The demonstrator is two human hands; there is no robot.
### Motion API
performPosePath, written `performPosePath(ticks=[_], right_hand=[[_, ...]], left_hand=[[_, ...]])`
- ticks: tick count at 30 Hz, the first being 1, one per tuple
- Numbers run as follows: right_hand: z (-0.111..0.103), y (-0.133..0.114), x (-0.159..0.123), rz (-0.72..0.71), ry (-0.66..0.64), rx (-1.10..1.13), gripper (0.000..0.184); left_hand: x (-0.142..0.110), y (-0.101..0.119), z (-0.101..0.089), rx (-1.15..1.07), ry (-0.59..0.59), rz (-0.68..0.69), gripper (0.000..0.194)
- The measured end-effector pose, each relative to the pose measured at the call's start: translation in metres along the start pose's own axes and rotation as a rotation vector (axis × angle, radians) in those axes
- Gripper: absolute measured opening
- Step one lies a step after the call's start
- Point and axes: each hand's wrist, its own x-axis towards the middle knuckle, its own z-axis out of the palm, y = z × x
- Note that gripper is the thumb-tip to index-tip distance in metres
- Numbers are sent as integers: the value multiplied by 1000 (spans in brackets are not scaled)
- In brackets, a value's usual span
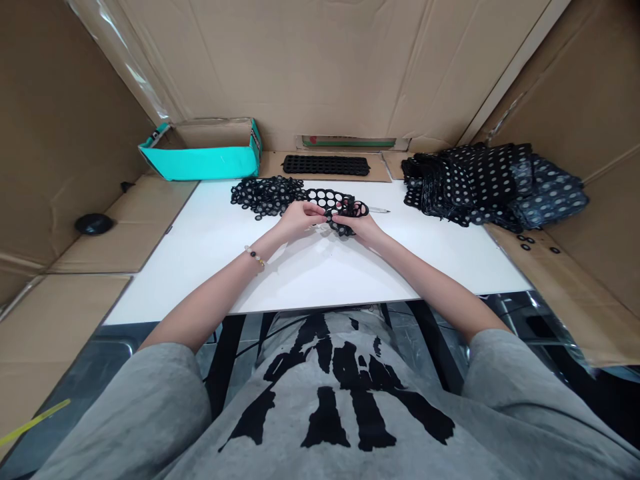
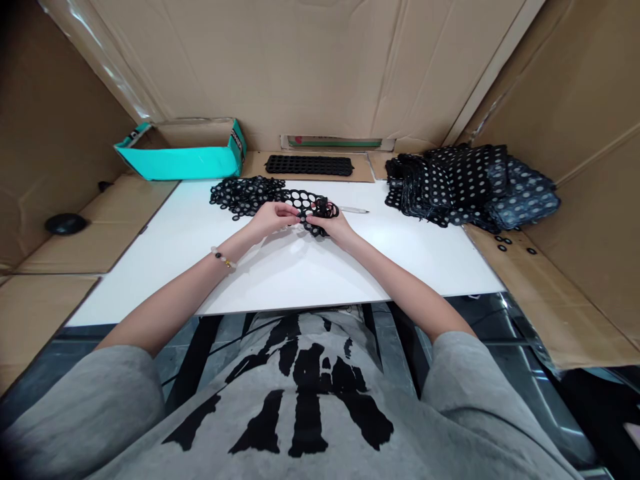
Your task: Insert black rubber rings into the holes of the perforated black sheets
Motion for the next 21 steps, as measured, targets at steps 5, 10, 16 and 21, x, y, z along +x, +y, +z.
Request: performPosePath(ticks=[5, 10, 16, 21], right_hand=[[0, -2, -3, -50, -38, -91, 58], [0, -7, -8, -201, -54, -173, 52], [-1, -2, -3, -181, -44, -222, 56], [-6, 3, 3, -126, -47, -200, 55]], left_hand=[[-2, 2, 4, -149, 6, -100, 23], [-4, 2, 6, -195, -18, -72, 32], [0, 3, 0, -174, 64, -60, 31], [6, 19, -35, -121, 277, 12, 34]])
